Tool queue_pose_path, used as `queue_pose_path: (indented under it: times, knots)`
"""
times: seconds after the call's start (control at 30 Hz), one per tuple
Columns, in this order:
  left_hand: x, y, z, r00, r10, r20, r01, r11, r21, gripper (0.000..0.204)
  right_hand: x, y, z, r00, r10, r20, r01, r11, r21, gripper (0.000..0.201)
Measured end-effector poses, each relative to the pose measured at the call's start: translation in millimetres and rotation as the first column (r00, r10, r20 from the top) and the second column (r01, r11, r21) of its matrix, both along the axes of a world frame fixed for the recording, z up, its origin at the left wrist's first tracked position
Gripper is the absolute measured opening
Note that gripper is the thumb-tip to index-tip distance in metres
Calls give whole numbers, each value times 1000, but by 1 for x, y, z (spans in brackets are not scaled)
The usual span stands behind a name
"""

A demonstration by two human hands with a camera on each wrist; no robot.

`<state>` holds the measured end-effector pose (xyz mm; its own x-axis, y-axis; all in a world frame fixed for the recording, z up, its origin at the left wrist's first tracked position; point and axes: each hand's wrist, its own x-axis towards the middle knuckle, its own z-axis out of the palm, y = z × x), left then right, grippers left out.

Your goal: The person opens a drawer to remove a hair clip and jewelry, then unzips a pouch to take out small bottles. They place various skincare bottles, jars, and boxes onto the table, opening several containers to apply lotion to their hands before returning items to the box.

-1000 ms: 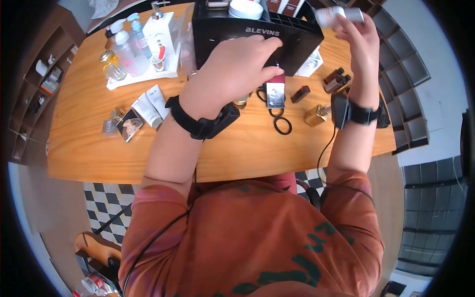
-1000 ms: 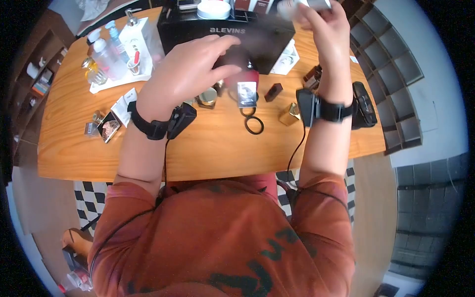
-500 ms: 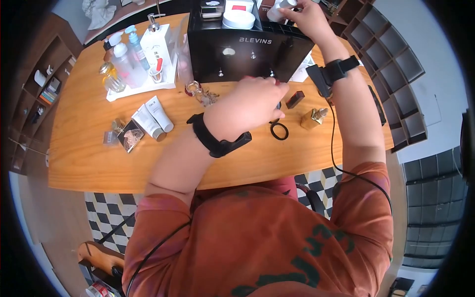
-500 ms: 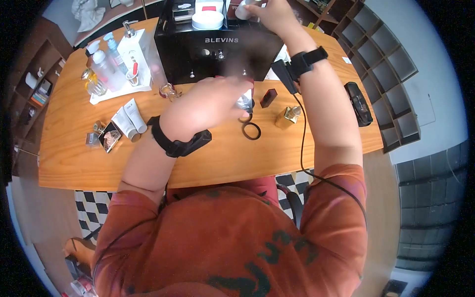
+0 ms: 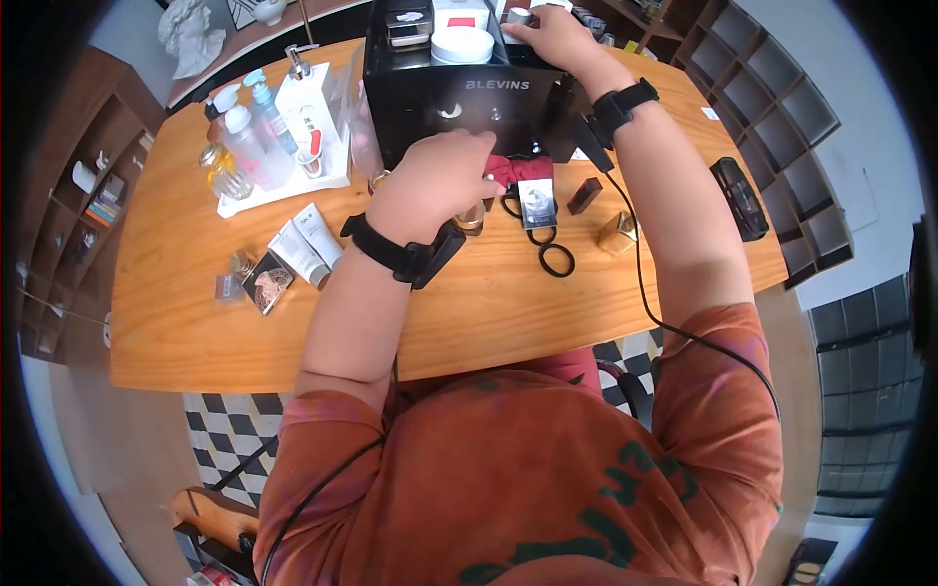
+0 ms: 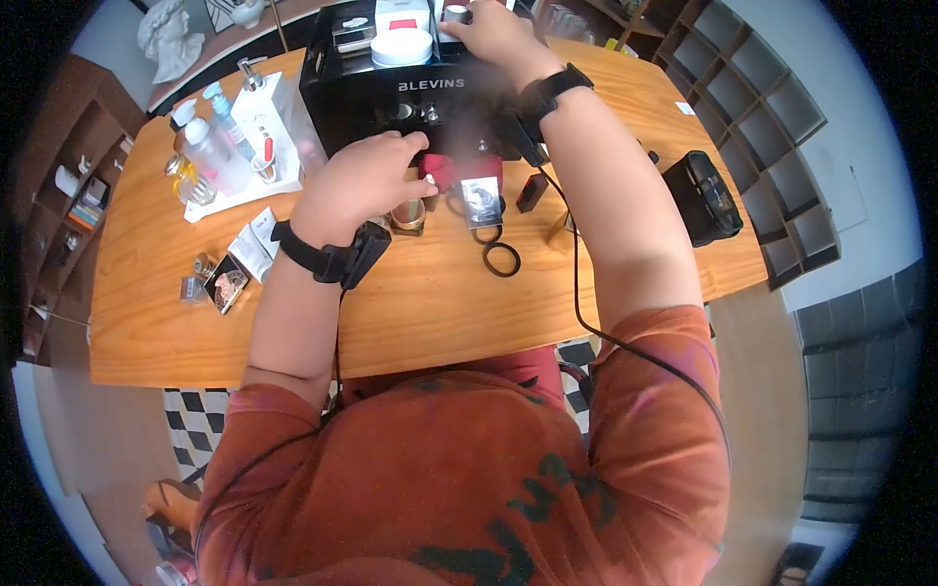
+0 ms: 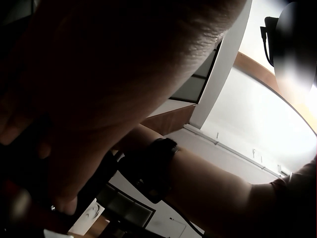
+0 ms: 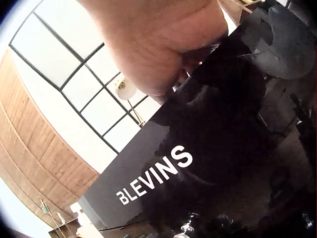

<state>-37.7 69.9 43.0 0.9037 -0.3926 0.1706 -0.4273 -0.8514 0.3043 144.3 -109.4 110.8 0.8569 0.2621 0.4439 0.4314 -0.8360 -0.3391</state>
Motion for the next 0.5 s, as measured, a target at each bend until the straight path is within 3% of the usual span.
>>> queue_pose_path:
  times: [0.13, 0.23, 0.37, 0.43, 0.47, 0.5]
  knots:
    - [-1, 1, 6, 997, 10, -71, -11, 1000, -7, 56, -4, -9, 8, 994, 90, -56, -90, 996, 6, 49]
    - [-5, 4, 11, 995, 26, -98, -31, 998, -48, 57, -24, -31, 17, 980, 173, 93, -188, 963, 195, 43]
    - [0, 9, 12, 993, 50, -111, -55, 998, -43, 59, -61, -84, 31, 973, 230, 34, -227, 910, 348, 30]
    - [2, 10, 14, 988, 70, -140, -72, 997, -7, 63, -80, -115, 29, 950, 312, -1, -312, 950, 14, 45]
    - [3, 10, 13, 988, 61, -142, -63, 998, -7, 63, -98, -123, 26, 953, 303, -4, -303, 953, 15, 45]
    - [4, 10, 12, 986, 72, -153, -74, 997, -6, 64, -130, -126, 29, 950, 120, -287, -127, 992, -8, 51]
